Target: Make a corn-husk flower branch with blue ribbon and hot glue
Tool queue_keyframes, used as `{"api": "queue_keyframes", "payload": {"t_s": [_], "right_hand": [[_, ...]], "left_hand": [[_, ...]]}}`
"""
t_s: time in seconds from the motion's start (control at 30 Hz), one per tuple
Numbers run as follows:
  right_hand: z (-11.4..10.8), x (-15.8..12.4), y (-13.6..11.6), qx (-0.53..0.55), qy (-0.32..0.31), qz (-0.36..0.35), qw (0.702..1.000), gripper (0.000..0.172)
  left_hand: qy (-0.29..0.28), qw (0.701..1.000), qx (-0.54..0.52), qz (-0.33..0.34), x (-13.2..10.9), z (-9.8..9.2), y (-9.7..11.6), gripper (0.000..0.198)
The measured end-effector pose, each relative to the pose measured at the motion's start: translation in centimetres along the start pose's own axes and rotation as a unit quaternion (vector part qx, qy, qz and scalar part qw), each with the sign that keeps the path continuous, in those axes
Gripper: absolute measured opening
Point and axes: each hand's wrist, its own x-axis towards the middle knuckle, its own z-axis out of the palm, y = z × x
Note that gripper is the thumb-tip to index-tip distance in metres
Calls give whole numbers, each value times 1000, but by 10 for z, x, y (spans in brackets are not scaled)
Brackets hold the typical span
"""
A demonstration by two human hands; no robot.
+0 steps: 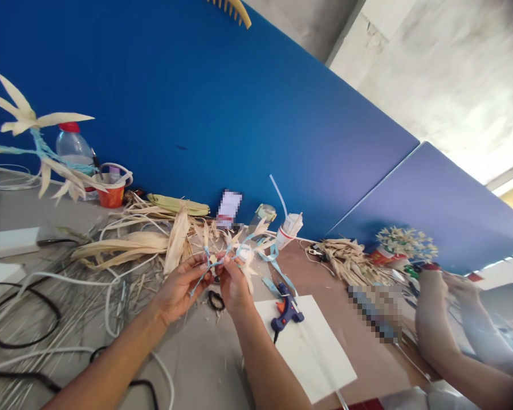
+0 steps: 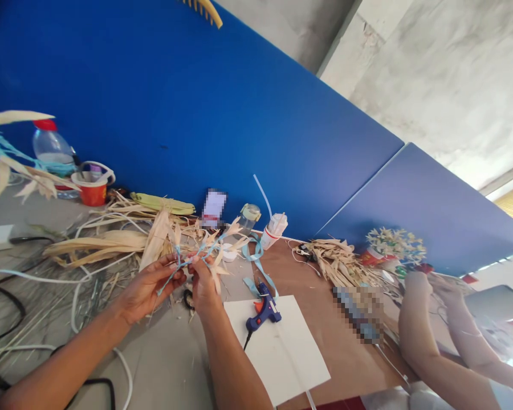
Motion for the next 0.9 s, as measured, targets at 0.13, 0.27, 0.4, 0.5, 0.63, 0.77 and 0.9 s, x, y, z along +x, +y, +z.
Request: {"api": "queue_keyframes", "payload": {"t_s": [0.13,0.27,0.4,0.5,0.63,0.77,0.9], "right_hand": [[-6,0,-4,-11,-17,-2,1000,15],[-7,1,2,-59,12,-29,998,12],[-4,3,8,-62,40,-22,997,25],[-2,3,9,-53,56,-23,997,27],[-4,3,8,-9,48,36,998,15],[-9,7,5,61,12,112,992,15],[-16,12,1,91,-57,159,981,18]], "left_hand": [[-12,1000,5,-6,1,-2,1,25],[-11,1000,15,1,3,-6,-2,19],[-16,1000,24,-12,2,-7,-5,15],[-12,1000,18,-19,3,-7,-6,15],[-12,1000,-2,-18,4,-7,-5,17],[-28,999,-23,-18,3,-6,-4,16],[-36,998,-27,-43,1,-5,-4,19]]}}
